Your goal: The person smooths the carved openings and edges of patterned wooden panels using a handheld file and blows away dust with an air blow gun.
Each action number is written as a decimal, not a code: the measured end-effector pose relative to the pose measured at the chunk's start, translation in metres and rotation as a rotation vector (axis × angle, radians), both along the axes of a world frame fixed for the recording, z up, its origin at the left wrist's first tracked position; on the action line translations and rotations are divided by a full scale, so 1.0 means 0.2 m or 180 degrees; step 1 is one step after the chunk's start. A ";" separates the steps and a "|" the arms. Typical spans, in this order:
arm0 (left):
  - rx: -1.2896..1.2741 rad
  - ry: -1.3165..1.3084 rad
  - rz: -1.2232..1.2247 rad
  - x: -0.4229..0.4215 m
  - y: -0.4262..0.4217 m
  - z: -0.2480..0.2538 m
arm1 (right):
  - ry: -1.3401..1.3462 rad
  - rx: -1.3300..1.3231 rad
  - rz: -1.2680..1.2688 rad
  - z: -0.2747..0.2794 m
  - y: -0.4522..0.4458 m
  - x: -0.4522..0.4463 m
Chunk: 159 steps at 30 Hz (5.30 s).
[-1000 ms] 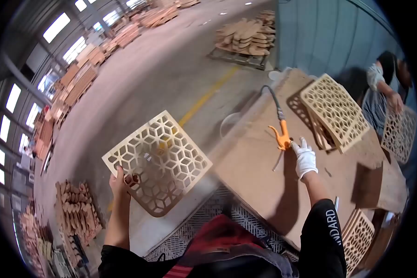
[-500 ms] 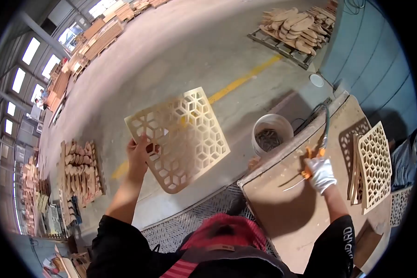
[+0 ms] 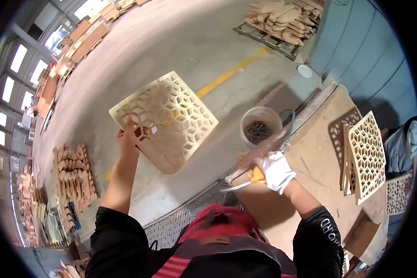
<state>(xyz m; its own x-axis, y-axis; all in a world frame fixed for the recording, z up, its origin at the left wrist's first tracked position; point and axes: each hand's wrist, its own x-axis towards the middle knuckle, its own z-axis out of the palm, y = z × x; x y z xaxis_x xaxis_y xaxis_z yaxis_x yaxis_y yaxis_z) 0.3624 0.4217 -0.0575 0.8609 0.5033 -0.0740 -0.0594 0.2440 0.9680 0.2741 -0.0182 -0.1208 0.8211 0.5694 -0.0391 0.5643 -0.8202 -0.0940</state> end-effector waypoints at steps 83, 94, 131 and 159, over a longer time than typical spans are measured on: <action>0.0099 -0.0821 -0.0260 0.08 -0.23 0.21 | 0.0269 0.1609 -0.2470 0.59 0.24 0.31; 0.0769 -0.1365 -0.0926 -0.03 -0.19 0.33 | -0.1174 0.0809 0.0075 0.40 -0.23 -0.16; 0.0572 -0.0596 -0.4400 -0.82 -1.76 1.03 | -0.0293 0.5380 -0.3821 0.09 -0.45 -1.58; -0.0270 -0.0683 -0.5390 -1.14 -2.44 0.87 | -0.1678 0.6679 -0.3712 0.66 -0.84 -2.43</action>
